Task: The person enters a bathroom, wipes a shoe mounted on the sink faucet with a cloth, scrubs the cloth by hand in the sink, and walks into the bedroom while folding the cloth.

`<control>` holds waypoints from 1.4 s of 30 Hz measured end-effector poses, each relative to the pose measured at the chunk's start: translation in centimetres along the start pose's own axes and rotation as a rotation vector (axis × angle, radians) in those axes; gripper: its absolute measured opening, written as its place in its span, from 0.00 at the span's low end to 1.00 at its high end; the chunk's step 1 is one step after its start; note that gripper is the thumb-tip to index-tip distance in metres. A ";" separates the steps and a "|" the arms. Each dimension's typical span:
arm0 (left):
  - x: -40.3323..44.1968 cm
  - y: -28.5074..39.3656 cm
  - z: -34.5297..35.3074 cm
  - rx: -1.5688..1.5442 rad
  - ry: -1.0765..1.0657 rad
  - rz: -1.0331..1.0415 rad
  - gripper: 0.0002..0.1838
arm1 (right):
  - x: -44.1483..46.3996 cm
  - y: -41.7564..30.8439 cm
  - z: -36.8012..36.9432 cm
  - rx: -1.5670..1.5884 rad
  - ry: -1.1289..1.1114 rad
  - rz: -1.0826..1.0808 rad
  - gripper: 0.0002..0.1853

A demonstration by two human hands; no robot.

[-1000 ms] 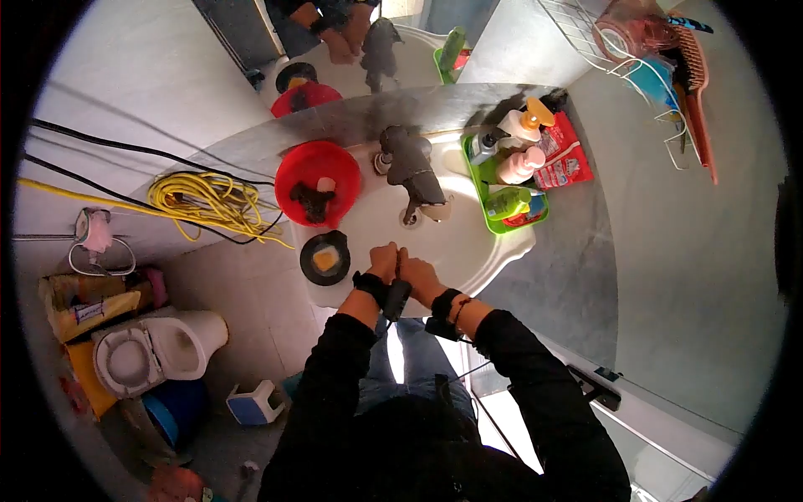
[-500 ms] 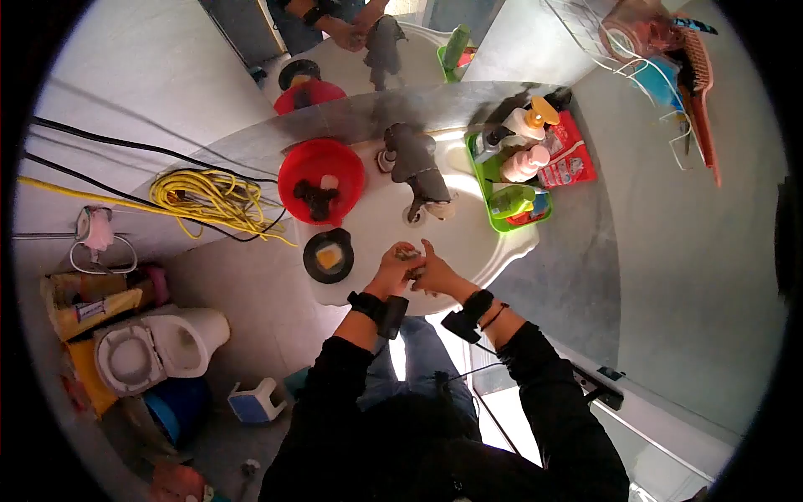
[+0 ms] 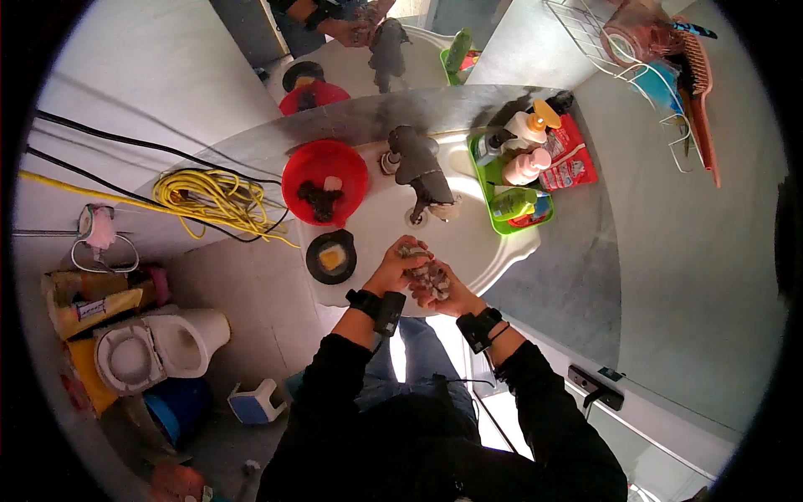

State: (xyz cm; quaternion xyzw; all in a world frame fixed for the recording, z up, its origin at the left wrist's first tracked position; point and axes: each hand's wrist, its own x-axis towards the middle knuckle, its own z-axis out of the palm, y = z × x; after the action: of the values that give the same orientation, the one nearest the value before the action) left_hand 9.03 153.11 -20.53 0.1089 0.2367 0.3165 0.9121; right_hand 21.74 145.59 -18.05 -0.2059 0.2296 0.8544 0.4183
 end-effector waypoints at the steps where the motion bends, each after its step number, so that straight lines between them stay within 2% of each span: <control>1: 0.1 0.0 0.0 0.016 -0.068 -0.020 0.16 | -0.1 0.2 0.7 0.062 -0.060 0.102 0.23; 2: 0.1 0.0 0.0 0.016 -0.069 -0.020 0.16 | -0.2 0.3 1.4 0.124 -0.120 0.203 0.24; 3: 0.1 0.1 0.0 0.034 -0.069 -0.020 0.16 | -0.5 0.4 2.1 0.061 -0.018 0.177 0.27; 4: 0.1 0.1 0.1 0.053 -0.068 -0.024 0.16 | -1.0 0.6 3.2 0.065 -0.020 0.174 0.27; 6: 0.0 0.6 0.8 0.070 -0.102 -0.050 0.15 | -1.9 0.4 5.2 -0.258 0.145 0.087 0.25; 10: 0.0 1.4 1.6 0.216 -0.166 -0.125 0.15 | -1.2 -0.3 1.8 -0.317 0.052 -0.027 0.20; 13: 0.2 1.6 1.4 0.248 -0.188 -0.128 0.14 | -0.4 -0.6 0.4 -0.191 0.060 0.071 0.15; 14: 0.2 1.4 1.2 0.249 -0.187 -0.128 0.14 | 0.0 -0.6 0.2 -0.215 -0.011 0.116 0.14; 16: 0.0 0.9 0.8 0.308 -0.070 -0.122 0.12 | 0.5 -0.7 0.0 -0.239 -0.086 0.162 0.13; 18: -0.2 0.1 0.7 0.348 0.000 -0.089 0.12 | 0.6 -0.7 0.0 -0.567 0.061 0.116 0.12; 19: -0.4 -0.4 0.7 0.385 0.068 -0.056 0.12 | 0.7 -0.8 0.0 -0.566 0.060 0.116 0.12; 21: -0.3 -2.0 -0.4 0.455 0.152 -0.025 0.11 | 1.3 -1.0 -0.1 -0.957 0.243 0.155 0.13; 22: -0.1 -2.7 -1.1 0.520 0.236 0.009 0.11 | 1.5 -0.9 -0.3 -0.957 0.243 0.153 0.13; 24: 0.7 -3.6 -2.1 0.551 0.294 0.047 0.10 | 2.0 -0.5 -0.5 -1.362 0.360 -0.133 0.13; 25: 1.0 -4.1 -2.5 0.580 0.355 0.084 0.10 | 2.7 -0.4 -1.4 -1.363 0.364 -0.132 0.13; 27: 1.9 -4.3 -3.0 0.678 0.413 0.142 0.10 | 4.2 -0.2 -3.5 -1.862 0.477 -0.629 0.19; 28: 2.4 -4.2 -3.3 0.784 0.471 0.205 0.10 | 4.4 -0.1 -2.9 -1.863 0.475 -0.628 0.19; 30: 3.8 -4.6 -5.2 0.836 0.497 0.224 0.09 | 4.6 0.1 -0.9 -2.015 0.712 -0.664 0.19; 31: 4.2 -4.7 -5.6 0.887 0.518 0.241 0.08 | 5.0 0.1 -1.1 -2.014 0.712 -0.664 0.19; 34: 5.1 -4.7 -6.5 1.062 0.563 0.219 0.07 | 5.6 -0.2 -1.4 -2.061 0.807 -0.577 0.18; 36: 5.5 -4.7 -6.7 1.061 0.601 0.182 0.06 | 5.7 -0.1 -1.0 -2.146 0.933 -0.448 0.16; 39: 5.7 -4.7 -7.2 1.035 0.664 0.102 0.07 | 5.4 -0.1 -1.1 -2.250 0.854 -0.474 0.16; 42: 5.2 -4.1 -5.8 0.994 0.704 0.023 0.06 | 5.0 0.0 -0.1 -2.267 0.876 -0.422 0.17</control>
State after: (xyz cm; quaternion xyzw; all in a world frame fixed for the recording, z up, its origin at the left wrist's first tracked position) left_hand 11.89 153.50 -28.86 0.4128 0.6423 0.1949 0.6156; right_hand 18.93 148.66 -20.89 -0.7541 -0.5581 0.3454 0.0209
